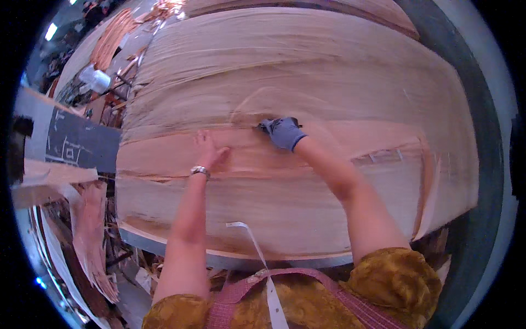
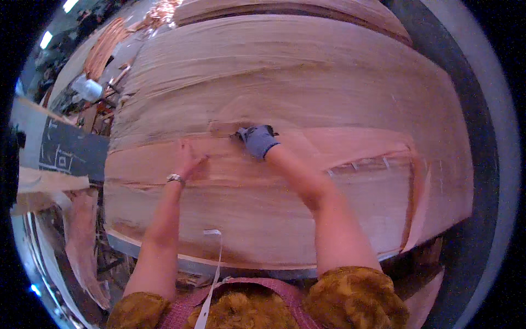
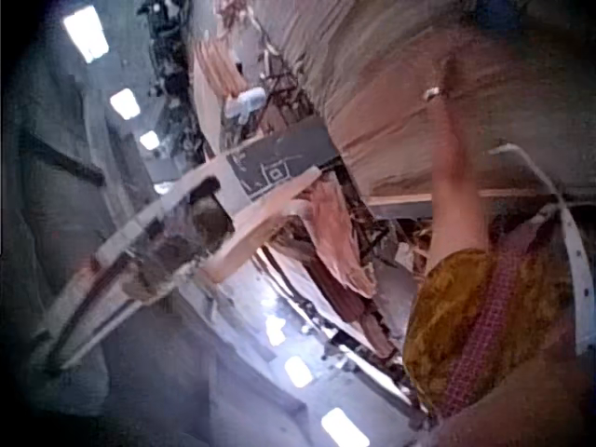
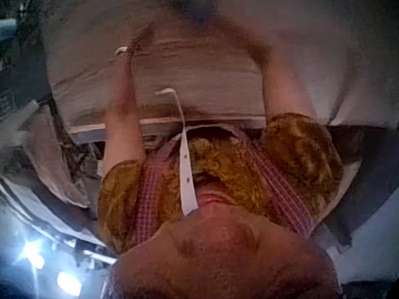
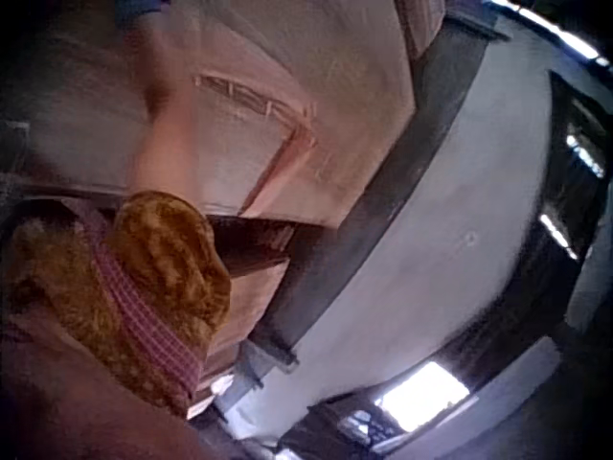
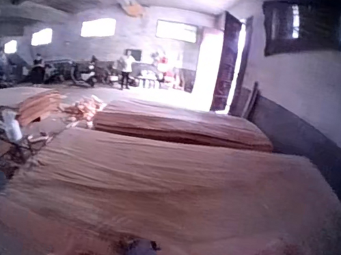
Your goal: The person uses a hand tool to cut and peel thin strips of wood veneer from larger sheets, discarding the scraps onto the floor.
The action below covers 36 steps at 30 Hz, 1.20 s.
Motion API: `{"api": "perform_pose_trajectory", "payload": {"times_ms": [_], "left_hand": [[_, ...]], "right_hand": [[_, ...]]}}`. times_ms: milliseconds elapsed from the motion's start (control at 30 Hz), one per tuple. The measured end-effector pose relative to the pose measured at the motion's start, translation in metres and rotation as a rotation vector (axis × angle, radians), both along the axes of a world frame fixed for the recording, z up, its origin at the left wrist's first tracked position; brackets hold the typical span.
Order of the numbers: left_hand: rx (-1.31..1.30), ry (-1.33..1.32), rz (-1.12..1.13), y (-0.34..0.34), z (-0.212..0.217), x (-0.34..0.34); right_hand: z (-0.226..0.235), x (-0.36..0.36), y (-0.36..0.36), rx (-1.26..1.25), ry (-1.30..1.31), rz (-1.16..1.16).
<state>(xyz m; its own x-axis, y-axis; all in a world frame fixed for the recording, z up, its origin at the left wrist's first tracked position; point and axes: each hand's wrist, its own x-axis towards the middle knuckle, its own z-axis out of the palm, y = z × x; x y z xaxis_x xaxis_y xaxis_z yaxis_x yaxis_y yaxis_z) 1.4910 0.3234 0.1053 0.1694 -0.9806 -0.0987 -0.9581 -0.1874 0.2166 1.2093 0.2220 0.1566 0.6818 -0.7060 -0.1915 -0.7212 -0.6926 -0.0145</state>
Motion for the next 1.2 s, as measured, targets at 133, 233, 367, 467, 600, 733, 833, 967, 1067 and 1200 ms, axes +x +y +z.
{"api": "perform_pose_trajectory", "payload": {"times_ms": [133, 233, 367, 467, 600, 733, 833, 967, 1067, 1200], "left_hand": [[0.087, -0.001, -0.006, -0.004, 0.001, -0.006], [0.117, 0.022, 0.024, -0.002, 0.012, 0.003], [0.036, -0.08, -0.026, -0.003, 0.01, -0.004], [0.135, 0.017, -0.008, -0.004, 0.015, -0.004], [0.144, 0.024, 0.004, -0.006, 0.01, 0.0], [0.133, -0.023, -0.014, -0.003, 0.008, 0.001], [0.157, -0.065, -0.032, -0.004, 0.016, -0.007], [0.172, -0.099, -0.018, -0.002, 0.028, -0.013], [0.113, -0.1, -0.036, 0.001, 0.024, -0.004], [0.138, -0.107, 0.0, -0.001, 0.026, -0.016]], "right_hand": [[-0.006, -0.104, 0.008, -0.055, 0.025, -0.092], [0.009, -0.147, 0.021, -0.099, 0.083, -0.177], [-0.002, -0.217, 0.037, -0.121, 0.101, -0.257], [-0.003, -0.245, 0.056, -0.123, 0.172, -0.345], [0.002, -0.275, 0.08, -0.085, 0.167, -0.377], [0.007, -0.302, 0.097, -0.066, 0.23, -0.384], [0.004, -0.321, 0.113, -0.083, 0.214, -0.419], [0.014, -0.336, 0.128, 0.016, 0.216, -0.485], [0.025, -0.338, 0.13, 0.09, 0.174, -0.52], [0.025, -0.349, 0.14, 0.111, 0.242, -0.547]]}}
